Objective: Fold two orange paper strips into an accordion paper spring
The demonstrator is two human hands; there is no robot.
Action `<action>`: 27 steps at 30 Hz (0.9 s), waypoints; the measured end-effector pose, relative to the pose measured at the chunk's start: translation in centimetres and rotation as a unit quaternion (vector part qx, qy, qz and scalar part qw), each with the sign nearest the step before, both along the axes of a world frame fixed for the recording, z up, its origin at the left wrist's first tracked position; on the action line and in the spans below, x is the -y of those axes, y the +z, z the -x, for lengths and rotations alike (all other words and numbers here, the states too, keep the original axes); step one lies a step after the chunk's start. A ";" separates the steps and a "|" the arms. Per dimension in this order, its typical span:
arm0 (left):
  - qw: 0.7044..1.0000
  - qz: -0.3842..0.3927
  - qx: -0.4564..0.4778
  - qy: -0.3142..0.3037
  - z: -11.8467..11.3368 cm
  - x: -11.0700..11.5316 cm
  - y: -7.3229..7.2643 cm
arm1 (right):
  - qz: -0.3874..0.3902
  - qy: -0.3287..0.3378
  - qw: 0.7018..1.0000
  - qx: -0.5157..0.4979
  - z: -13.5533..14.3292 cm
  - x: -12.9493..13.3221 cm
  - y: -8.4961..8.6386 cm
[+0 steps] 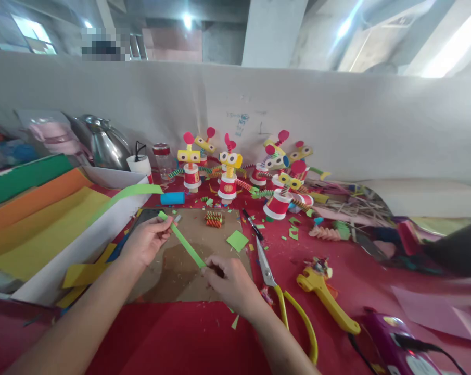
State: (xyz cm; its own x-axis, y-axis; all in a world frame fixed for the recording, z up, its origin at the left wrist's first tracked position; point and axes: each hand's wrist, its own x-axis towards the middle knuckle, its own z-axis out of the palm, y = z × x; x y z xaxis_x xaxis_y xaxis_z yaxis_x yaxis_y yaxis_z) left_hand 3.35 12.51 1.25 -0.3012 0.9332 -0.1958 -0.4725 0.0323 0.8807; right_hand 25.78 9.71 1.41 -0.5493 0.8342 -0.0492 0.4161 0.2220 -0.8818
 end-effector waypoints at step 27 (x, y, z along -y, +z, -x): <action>0.980 0.033 -0.092 -0.172 -5.0 2.8 0.3 | 0.002 -0.081 0.995 -0.066 1.2 0.3 -1.4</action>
